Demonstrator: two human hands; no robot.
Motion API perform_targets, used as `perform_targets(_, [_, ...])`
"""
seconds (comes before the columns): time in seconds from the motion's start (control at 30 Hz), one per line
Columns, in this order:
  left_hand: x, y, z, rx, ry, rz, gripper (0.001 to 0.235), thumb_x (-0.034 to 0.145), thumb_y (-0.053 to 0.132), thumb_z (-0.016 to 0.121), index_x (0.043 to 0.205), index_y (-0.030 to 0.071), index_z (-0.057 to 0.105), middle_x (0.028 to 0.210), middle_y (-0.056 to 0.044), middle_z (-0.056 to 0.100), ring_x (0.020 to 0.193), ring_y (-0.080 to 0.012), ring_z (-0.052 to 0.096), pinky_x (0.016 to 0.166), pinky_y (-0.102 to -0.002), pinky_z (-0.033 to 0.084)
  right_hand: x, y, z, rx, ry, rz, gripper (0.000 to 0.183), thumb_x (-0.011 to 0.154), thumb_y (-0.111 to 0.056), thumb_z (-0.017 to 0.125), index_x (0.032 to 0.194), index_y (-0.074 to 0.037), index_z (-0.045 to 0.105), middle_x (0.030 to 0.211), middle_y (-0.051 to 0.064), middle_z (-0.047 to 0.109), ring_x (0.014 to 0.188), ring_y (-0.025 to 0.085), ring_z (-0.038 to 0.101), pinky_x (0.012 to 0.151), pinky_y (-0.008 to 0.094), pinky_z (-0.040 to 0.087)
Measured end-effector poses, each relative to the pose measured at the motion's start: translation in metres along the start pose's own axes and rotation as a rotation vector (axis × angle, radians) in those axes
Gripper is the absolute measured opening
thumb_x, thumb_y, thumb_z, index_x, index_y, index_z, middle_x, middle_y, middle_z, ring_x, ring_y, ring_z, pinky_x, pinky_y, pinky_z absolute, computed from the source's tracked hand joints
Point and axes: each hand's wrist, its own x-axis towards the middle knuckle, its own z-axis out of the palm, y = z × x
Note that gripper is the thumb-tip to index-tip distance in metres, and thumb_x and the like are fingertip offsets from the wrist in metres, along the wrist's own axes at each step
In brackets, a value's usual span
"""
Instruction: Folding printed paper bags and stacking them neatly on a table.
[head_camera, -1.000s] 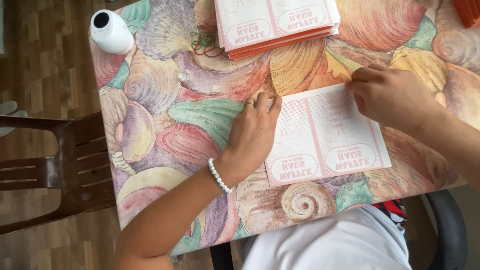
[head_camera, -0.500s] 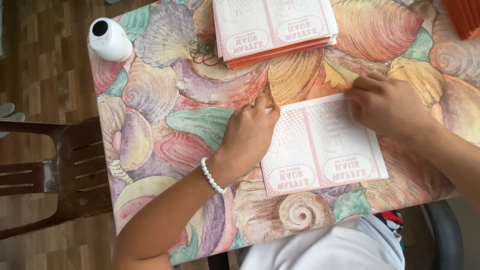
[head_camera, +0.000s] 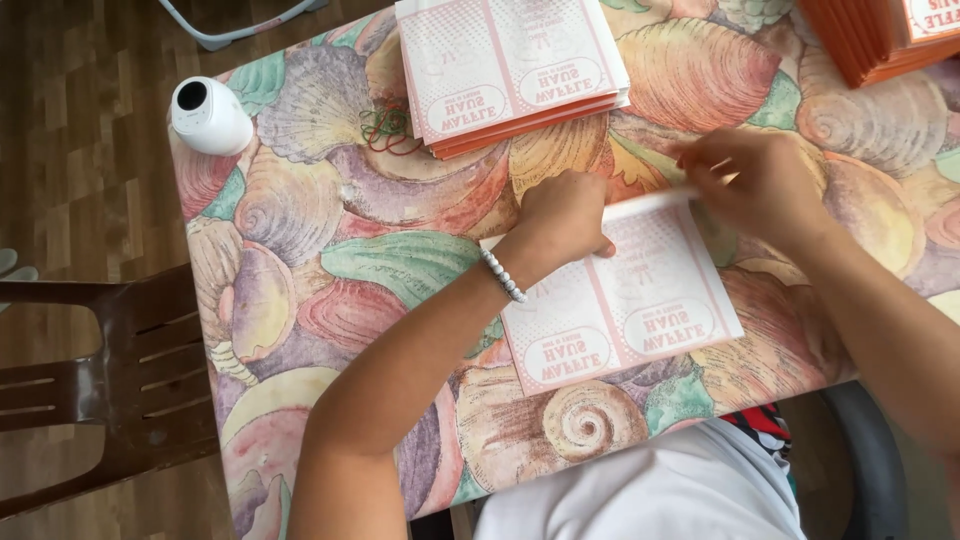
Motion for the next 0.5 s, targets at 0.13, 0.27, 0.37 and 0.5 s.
perform_targets(0.13, [-0.031,-0.002,-0.010,-0.248,0.253,0.113,0.037,0.073,0.035,0.090,0.074,0.021,0.056,0.078,0.006,0.069,0.074,-0.0168,0.065,0.058,-0.038,0.044,0.002,-0.006,-0.040,0.689,-0.175,0.357,0.063,0.105,-0.038,0.035,0.155,0.000,0.044,0.130,0.022,0.064,0.105,0.035,0.066,0.085,0.044,0.051])
perform_targets(0.27, [-0.076,-0.006,-0.034,-0.626,0.527,0.544,0.037,0.090,0.035,0.073,0.078,0.015,0.045,0.070,0.006,0.044,0.064,-0.0091,0.045,0.059,-0.025,0.035,-0.007,0.054,-0.042,1.583,-0.498,0.082,0.134,0.078,-0.071,0.109,0.164,0.002,0.036,0.149,0.028,0.058,0.127,0.043,0.065,0.089,0.050,0.061])
perform_targets(0.37, [-0.093,-0.010,-0.026,-0.888,0.629,0.438,0.029,0.093,0.036,0.069,0.087,0.010,0.060,0.069,0.007,0.039,0.064,-0.0076,0.033,0.057,-0.023,0.024,-0.013,0.030,-0.041,1.288,-0.239,-0.214,0.133,0.080,-0.085,0.082,0.163,0.005,0.031,0.153,0.020,0.051,0.139,0.035,0.056,0.116,0.053,0.050])
perform_targets(0.5, [-0.090,-0.020,0.003,-1.077,0.748,0.302,0.032,0.093,0.042,0.067,0.085,0.012,0.058,0.074,0.004,0.055,0.069,-0.0084,0.049,0.061,-0.024,0.040,-0.011,-0.027,-0.058,1.089,-0.142,-0.298,0.113,0.082,-0.063,0.068,0.167,-0.003,0.024,0.151,0.025,0.049,0.138,0.042,0.056,0.122,0.061,0.053])
